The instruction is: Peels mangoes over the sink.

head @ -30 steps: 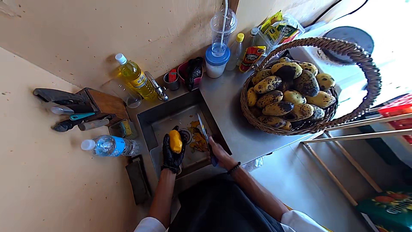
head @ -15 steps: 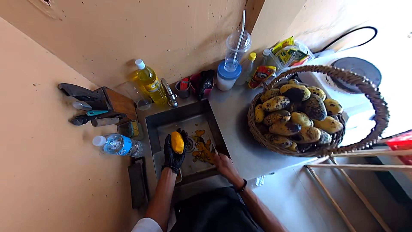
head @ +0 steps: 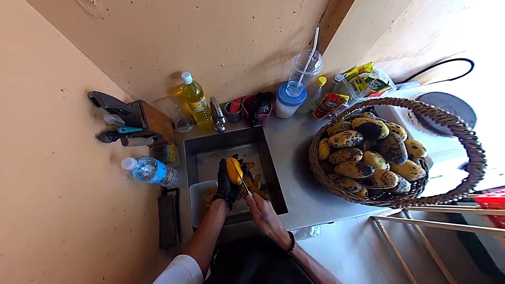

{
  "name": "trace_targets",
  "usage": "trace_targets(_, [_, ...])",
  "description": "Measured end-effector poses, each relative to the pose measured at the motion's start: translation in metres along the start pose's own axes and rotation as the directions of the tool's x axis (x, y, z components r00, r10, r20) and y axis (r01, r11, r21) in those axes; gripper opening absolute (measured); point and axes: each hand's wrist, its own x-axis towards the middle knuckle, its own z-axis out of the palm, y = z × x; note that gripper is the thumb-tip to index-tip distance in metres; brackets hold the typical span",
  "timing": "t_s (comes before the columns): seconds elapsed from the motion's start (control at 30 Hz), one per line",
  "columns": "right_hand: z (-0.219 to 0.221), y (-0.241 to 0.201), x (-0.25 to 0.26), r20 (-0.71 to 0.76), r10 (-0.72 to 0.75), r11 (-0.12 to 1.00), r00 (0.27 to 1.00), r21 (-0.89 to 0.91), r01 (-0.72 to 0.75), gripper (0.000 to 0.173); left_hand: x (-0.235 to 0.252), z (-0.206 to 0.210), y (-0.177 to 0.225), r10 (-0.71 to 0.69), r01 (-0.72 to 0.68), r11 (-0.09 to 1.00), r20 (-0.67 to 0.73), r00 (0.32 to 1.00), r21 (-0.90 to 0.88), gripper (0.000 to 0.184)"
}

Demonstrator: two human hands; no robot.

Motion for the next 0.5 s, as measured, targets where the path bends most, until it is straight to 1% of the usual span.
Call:
trace_targets(0.1, [0.004,0.001,0.001,-0.008,0.007,1.0,1.0,0.006,-0.007,0.044,0.001,0.0,-0.003,0.001,-0.001,1.0,0.008,1.0,-0.013,0.058])
trace_targets(0.2, [0.008,-0.002,0.002,-0.01,0.027,0.999,1.0,0.018,-0.027,0.044,-0.003,0.0,-0.003,0.022,-0.022,0.999,0.011,1.0,0.034,0.061])
trace_targets(0.27, [0.006,-0.006,0.004,0.03,0.049,0.997,0.998,0.062,-0.051,0.044,-0.006,0.0,-0.003,0.051,-0.058,0.994,0.072,0.996,0.097,0.066])
trace_targets(0.33, [0.003,-0.009,0.006,0.116,0.08,0.98,0.99,0.175,-0.1,0.043,-0.007,-0.005,-0.003,0.114,-0.155,0.966,0.198,0.974,0.209,0.071])
trace_targets(0.4, [-0.004,-0.018,0.006,0.234,0.105,0.915,0.966,0.358,-0.187,0.041,-0.004,-0.014,-0.001,0.203,-0.317,0.887,0.331,0.922,0.337,0.071])
trace_targets(0.43, [-0.009,-0.024,0.006,0.301,0.116,0.859,0.947,0.449,-0.248,0.04,-0.001,-0.019,0.001,0.232,-0.383,0.828,0.373,0.898,0.408,0.07])
trace_targets(0.47, [-0.015,-0.03,0.005,0.37,0.126,0.797,0.92,0.514,-0.316,0.039,0.0,-0.023,0.003,0.244,-0.422,0.778,0.395,0.885,0.465,0.07])
trace_targets(0.5, [-0.022,-0.035,0.005,0.421,0.13,0.741,0.898,0.56,-0.37,0.038,0.0,-0.024,0.004,0.245,-0.427,0.759,0.392,0.887,0.492,0.07])
